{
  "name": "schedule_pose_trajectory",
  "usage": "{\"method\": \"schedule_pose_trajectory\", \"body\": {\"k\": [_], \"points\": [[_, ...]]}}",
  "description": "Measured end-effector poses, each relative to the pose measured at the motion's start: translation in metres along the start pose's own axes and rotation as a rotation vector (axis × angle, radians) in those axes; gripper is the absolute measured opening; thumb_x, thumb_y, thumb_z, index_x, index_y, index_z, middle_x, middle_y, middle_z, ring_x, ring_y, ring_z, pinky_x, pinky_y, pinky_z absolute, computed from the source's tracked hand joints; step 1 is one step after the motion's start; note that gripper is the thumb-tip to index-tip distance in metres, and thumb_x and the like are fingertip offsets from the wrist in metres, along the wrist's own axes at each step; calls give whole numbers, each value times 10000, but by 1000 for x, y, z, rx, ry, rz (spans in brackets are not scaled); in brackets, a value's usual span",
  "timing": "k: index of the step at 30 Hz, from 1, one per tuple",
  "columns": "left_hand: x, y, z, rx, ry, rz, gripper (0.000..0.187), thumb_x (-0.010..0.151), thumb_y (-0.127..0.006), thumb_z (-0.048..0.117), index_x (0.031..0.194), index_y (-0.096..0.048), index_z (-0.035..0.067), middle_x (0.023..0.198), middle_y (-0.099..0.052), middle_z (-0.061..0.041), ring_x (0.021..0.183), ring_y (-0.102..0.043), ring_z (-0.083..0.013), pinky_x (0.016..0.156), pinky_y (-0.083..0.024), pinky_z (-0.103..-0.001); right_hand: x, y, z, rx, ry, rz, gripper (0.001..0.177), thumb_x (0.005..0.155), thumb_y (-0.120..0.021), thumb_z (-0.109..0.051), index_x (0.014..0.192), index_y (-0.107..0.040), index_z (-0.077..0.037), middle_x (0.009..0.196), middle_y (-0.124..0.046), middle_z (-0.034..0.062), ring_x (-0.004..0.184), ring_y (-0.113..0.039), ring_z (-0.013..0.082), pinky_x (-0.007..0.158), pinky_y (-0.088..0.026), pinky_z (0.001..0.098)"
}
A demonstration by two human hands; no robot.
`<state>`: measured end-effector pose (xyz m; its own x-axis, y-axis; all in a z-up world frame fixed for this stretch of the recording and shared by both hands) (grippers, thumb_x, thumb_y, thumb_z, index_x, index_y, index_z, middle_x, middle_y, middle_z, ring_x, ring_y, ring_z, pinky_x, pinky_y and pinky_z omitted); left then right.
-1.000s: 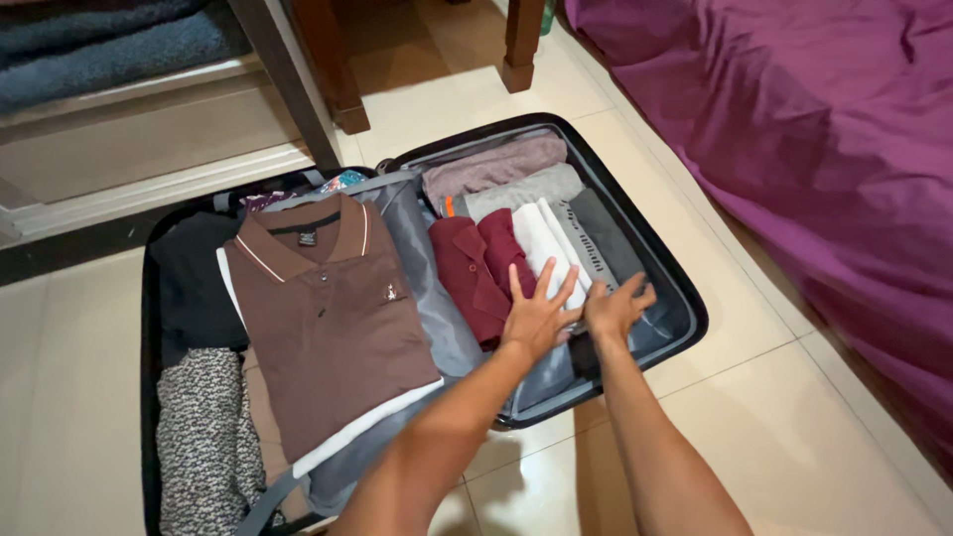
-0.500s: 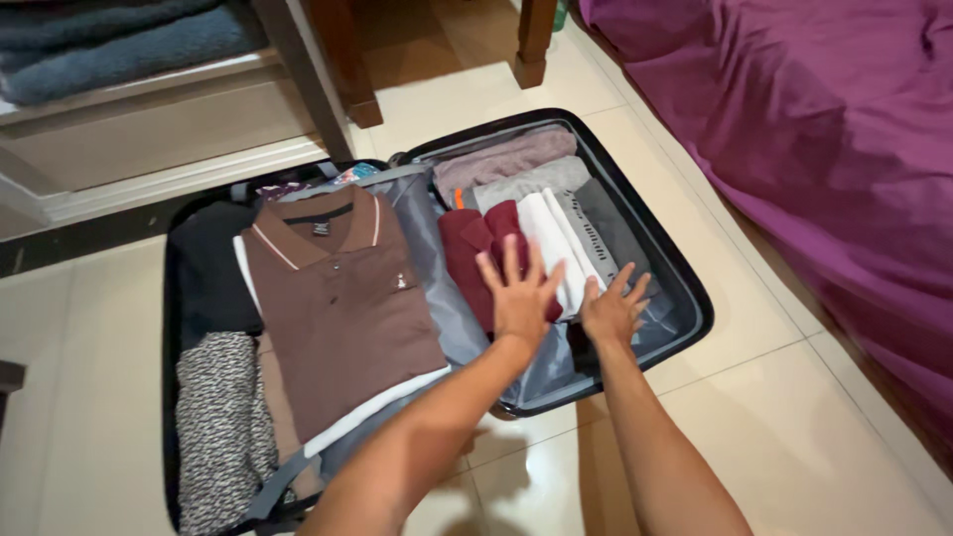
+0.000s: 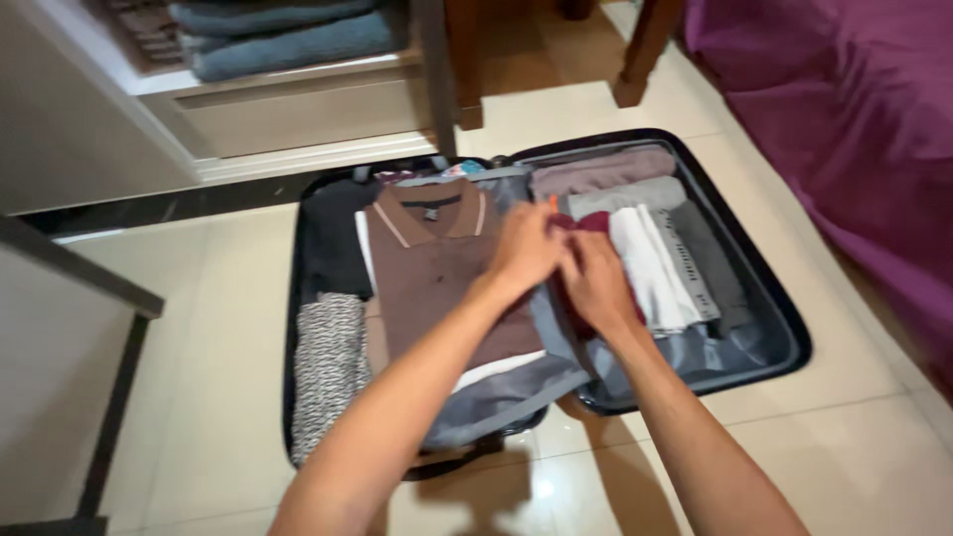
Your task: The person folds and places various clothing items and towels into an open suitcase on the floor. They retrieve items from a nearby drawer and wardrobe, arranging shirts, pants, and towels neatly inside the luggage.
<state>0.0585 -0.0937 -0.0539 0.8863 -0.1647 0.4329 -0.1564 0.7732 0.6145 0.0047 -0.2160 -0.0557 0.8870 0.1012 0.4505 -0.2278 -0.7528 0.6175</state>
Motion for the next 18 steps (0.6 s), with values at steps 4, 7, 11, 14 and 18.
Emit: {"method": "schedule_pose_trajectory", "body": {"k": [4, 7, 11, 14, 18], "points": [[-59, 110, -28, 513, -99, 158, 343, 853, -659, 196, 1139, -622, 10, 1145, -609, -262, 1007, -605, -449, 788, -487, -561, -5, -57, -112, -316, 323, -433, 410, 898, -685, -410, 1132, -695, -74, 1140, -620, 178, 1091, -595, 410, 927, -477, 502], [-103, 133, -31, 396, -211, -186, 192, 998, -600, 206, 1110, -613, 51, 1102, -603, -178, 1025, -633, -387, 837, -534, -505, -36, -79, -177, -336, 615, -633, 582, 810, -740, -526, 1186, -684, -85, 1155, -586, 192, 1087, -557, 425, 918, -465, 546], [-154, 156, -24, 184, -218, -392, 253, 1011, -573, 270, 1123, -600, 44, 1136, -594, -164, 1044, -651, -357, 832, -549, -478, -55, -90, -192, -488, 661, -815, 781, 734, -742, -633, 1354, -619, -174, 1227, -557, 146, 1186, -506, 394, 930, -467, 565], [-174, 158, -14, 226, -264, -463, 496, 894, -651, 396, 1189, -562, 7, 1167, -557, -239, 1064, -626, -411, 774, -546, -498, -70, -99, -196, -617, 720, -869, 748, 766, -705, -569, 1427, -587, -238, 1271, -554, 121, 1185, -518, 367, 863, -525, 518], [-185, 157, -8, 268, -280, -423, 660, 825, -717, 453, 1276, -515, 15, 1219, -549, -260, 1098, -613, -420, 794, -552, -506, -76, -99, -194, -689, 709, -851, 585, 881, -652, -478, 1414, -587, -244, 1286, -575, 69, 1157, -578, 302, 683, -600, 405]]}}
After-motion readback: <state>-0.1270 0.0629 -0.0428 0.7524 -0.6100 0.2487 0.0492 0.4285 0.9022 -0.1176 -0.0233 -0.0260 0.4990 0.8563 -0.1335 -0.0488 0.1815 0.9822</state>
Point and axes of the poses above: each hand's wrist, its own x-axis towards the middle knuckle, its own y-axis out of the back of the hand, z = x × y, the point moved 10 cm from there along x, towards the middle knuckle
